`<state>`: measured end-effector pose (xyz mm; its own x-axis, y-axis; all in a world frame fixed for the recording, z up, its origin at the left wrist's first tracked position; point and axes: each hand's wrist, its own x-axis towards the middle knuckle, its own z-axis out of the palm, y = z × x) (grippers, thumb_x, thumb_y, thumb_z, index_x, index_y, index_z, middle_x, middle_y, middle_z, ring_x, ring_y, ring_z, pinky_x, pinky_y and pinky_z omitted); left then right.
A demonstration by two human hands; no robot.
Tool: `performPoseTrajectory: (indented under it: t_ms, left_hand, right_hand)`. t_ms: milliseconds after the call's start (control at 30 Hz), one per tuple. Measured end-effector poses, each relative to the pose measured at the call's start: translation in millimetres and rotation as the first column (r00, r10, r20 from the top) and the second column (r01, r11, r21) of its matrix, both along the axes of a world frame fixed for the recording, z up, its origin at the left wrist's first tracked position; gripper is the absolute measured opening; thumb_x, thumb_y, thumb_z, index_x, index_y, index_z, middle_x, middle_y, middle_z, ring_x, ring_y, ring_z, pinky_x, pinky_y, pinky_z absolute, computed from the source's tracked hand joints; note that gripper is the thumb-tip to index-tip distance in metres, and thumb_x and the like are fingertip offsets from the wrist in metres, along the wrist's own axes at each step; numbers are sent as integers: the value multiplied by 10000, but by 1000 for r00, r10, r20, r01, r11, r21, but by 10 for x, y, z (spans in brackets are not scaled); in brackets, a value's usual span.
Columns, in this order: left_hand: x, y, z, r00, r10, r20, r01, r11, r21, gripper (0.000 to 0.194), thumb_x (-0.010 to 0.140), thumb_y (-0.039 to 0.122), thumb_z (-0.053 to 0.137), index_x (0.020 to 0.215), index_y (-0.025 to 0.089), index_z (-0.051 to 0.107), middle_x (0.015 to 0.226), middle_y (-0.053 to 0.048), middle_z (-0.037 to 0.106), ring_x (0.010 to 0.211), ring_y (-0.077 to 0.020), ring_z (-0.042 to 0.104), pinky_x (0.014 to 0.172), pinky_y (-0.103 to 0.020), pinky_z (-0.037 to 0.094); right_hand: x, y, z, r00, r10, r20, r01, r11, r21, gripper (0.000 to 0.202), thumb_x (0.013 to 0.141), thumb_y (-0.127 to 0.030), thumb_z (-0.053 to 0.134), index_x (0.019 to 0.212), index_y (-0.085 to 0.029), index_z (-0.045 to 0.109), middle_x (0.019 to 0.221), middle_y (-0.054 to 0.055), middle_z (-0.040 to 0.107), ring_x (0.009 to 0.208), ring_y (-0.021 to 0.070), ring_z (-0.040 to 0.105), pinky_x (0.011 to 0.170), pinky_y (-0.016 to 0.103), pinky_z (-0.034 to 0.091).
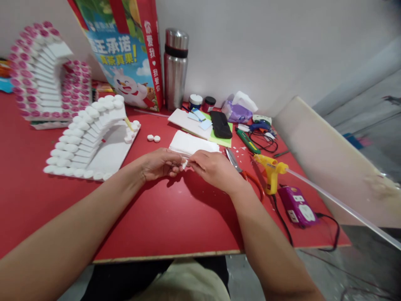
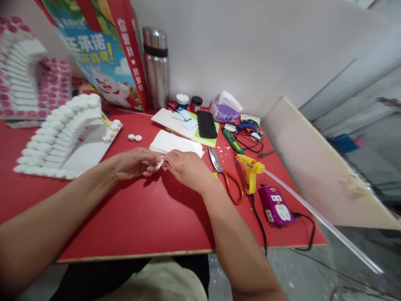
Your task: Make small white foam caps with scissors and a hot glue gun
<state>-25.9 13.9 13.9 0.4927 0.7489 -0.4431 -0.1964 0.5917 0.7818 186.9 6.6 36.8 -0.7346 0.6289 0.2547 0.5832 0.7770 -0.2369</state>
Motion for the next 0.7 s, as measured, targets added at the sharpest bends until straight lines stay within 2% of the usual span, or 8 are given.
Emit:
performPoseTrajectory:
  t_ms: [133,267,567,700]
  left_hand:
    - [-10,-1,-8,1000,-3,-14,2,999,-35,53,696,117,730,705,66,718,583,-56,572,479,-71,451,397,-154,386]
    - [-18,-2,-7,1000,-22,-8,21,998,-60,33,727,100,705,735,69,712,607,-60,591,488,-70,463,400,-142,399]
    - [-8,14,13,999,35,17,-33,994,-106,19,725,75,690,734,68,705,610,-52,596,479,-63,456,383,-136,394]
    - [-31,32,-40,996,60,64,-54,994,-90,25,715,79,715,725,58,707,640,-64,615,487,-58,469,405,-145,418]
  right_hand:
    - [16,-2,20,999,27,-41,-29,998,-62,122,1005,-180,548,1058,-154,655,1014,98,724,862,196,647,766,296,438]
    - [31,-5,15,999,29,-42,-32,996,-80,93,976,-171,584,1058,-163,627,1022,86,712,854,191,640,740,284,422]
    - [-50,-43,-11,996,4,90,-17,989,147,55,966,-141,538,990,-153,586,949,94,685,714,190,574,627,310,307]
    - [-20,4,-33,999,34,-22,-32,995,98,116,977,-109,485,970,-168,585,1002,100,691,810,189,608,681,296,380]
